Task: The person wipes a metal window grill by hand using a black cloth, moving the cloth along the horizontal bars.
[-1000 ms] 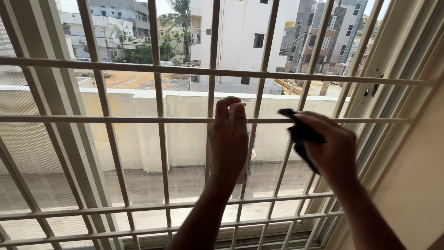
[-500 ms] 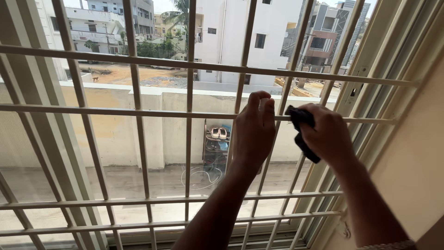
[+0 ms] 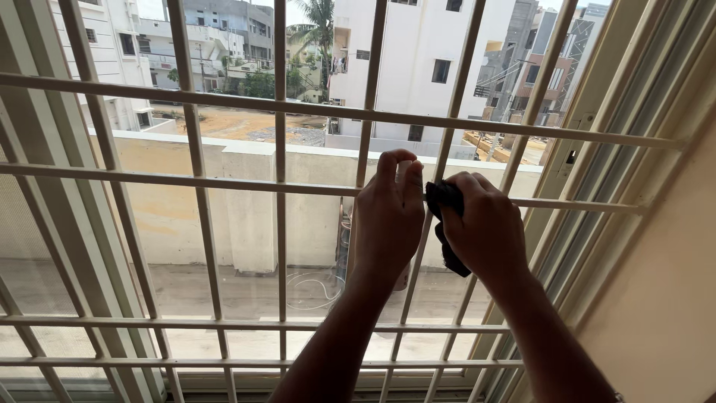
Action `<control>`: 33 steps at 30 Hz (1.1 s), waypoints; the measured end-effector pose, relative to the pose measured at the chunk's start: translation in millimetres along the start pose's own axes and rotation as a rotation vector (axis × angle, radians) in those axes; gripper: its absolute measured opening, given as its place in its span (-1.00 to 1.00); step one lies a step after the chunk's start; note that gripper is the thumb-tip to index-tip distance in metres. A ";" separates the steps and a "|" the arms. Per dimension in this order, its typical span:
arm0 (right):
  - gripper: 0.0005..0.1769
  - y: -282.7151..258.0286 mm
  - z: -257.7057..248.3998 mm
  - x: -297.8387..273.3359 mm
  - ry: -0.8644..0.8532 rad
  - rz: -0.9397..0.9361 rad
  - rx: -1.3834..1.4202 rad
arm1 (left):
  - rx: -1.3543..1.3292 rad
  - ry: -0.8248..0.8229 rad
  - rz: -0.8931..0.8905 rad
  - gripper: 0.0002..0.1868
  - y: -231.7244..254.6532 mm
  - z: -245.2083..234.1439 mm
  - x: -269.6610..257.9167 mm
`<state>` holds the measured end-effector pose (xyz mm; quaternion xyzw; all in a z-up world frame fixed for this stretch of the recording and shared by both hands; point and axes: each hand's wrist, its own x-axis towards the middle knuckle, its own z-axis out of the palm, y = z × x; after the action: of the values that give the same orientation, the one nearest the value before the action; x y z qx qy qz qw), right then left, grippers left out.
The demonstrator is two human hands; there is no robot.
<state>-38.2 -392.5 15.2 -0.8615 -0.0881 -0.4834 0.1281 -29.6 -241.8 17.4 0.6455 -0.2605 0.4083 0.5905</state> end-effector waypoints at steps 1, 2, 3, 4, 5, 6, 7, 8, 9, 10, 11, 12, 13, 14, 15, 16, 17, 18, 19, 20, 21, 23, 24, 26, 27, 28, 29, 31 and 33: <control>-0.76 4.3 -5.4 -0.7 -0.040 -0.002 -0.001 | -0.007 -0.027 -0.065 -0.75 1.4 -1.0 -1.2; -0.74 10.9 -13.6 -0.2 -0.075 -0.003 -0.004 | -0.016 -0.056 -0.126 -0.75 2.3 -3.9 -1.0; -0.71 16.2 -19.7 0.8 -0.111 -0.003 -0.006 | -0.024 -0.087 -0.187 -0.74 3.8 -5.9 -0.1; -0.74 18.5 -22.2 1.0 -0.073 0.028 0.008 | -0.059 -0.092 -0.201 -0.75 5.9 -7.0 1.3; -0.76 19.2 -23.3 -1.1 -0.036 0.059 0.022 | -0.093 -0.098 -0.216 -0.75 7.9 -8.4 1.2; -0.78 18.1 -22.2 -2.4 -0.001 0.087 0.038 | -0.127 -0.100 -0.233 -0.75 9.5 -10.2 0.5; -0.78 13.7 -16.0 -2.0 0.017 0.061 0.038 | -0.104 -0.075 -0.188 -0.75 10.9 -10.8 0.5; -0.78 7.6 -7.6 -2.2 0.035 0.037 0.036 | -0.082 -0.052 -0.145 -0.75 12.5 -9.7 0.6; -0.78 3.8 -3.6 -2.3 0.052 0.014 0.034 | -0.060 -0.029 -0.101 -0.76 13.7 -8.9 1.2; -0.74 3.9 -5.5 -2.5 0.037 -0.014 0.060 | -0.056 -0.047 -0.141 -0.76 14.7 -8.5 2.0; -0.70 4.4 -8.3 -2.7 0.022 -0.042 0.086 | -0.051 -0.064 -0.180 -0.76 15.5 -8.8 2.4; -0.65 5.2 -11.4 -4.8 0.005 -0.063 0.111 | -0.046 -0.088 -0.223 -0.76 16.0 -9.1 1.3; -0.67 8.8 -17.8 -5.1 -0.019 -0.012 0.100 | -0.065 -0.087 -0.208 -0.76 16.4 -9.0 0.8; -0.68 13.8 -26.5 -2.8 -0.041 0.037 0.091 | -0.083 -0.085 -0.190 -0.76 16.8 -9.8 2.1; -0.69 17.0 -31.0 -1.6 -0.062 0.086 0.081 | -0.100 -0.083 -0.172 -0.76 16.9 -10.7 3.3; -0.68 16.4 -27.4 -5.2 0.013 -0.007 0.089 | -0.079 -0.094 -0.211 -0.75 16.6 -10.5 2.8; -0.66 13.9 -19.1 -10.7 0.089 -0.100 0.096 | -0.058 -0.105 -0.250 -0.74 15.3 -10.0 3.0; -0.65 13.8 -12.9 -17.0 0.164 -0.192 0.106 | -0.034 -0.118 -0.288 -0.73 13.9 -9.1 1.4; -0.66 20.1 -14.4 -22.3 0.127 -0.190 0.180 | -0.061 -0.090 -0.252 -0.73 12.4 -6.5 -1.2; -0.66 30.3 -20.7 -24.3 0.094 -0.192 0.256 | -0.086 -0.060 -0.210 -0.73 10.5 -3.1 -0.3; -0.66 41.6 -29.5 -26.9 0.062 -0.194 0.332 | -0.112 -0.031 -0.167 -0.73 8.8 0.5 -0.7; -0.72 68.8 -60.7 -34.6 0.243 -0.100 0.225 | -0.152 -0.084 -0.103 -0.71 9.7 12.4 -8.0; -0.70 79.6 -69.1 -33.7 0.254 0.035 0.290 | -0.173 -0.114 -0.077 -0.70 12.1 21.3 -13.0; -0.67 97.8 -79.8 -29.7 0.272 0.309 0.411 | -0.216 -0.145 -0.093 -0.70 20.5 43.7 -15.3; -0.64 100.3 -72.9 -26.4 0.203 0.155 0.338 | -0.240 -0.161 -0.101 -0.70 25.8 54.4 -15.7; -0.61 99.0 -60.2 -20.8 0.137 0.005 0.262 | -0.240 -0.168 -0.124 -0.69 31.1 64.0 -15.5; -0.57 99.4 -54.3 -16.1 0.068 -0.143 0.185 | -0.240 -0.176 -0.146 -0.69 36.1 73.1 -15.9; -0.61 105.9 -60.1 -14.3 0.023 -0.091 0.054 | -0.207 -0.165 -0.145 -0.69 40.5 86.0 -20.8; -0.65 107.4 -65.5 -16.3 -0.006 -0.003 0.009 | -0.131 -0.136 -0.090 -0.68 37.9 88.1 -25.6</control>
<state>-70.2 -515.2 19.4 -0.8621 -0.0921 -0.4808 0.1310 -54.9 -337.8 19.7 0.6429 -0.2967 0.3189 0.6301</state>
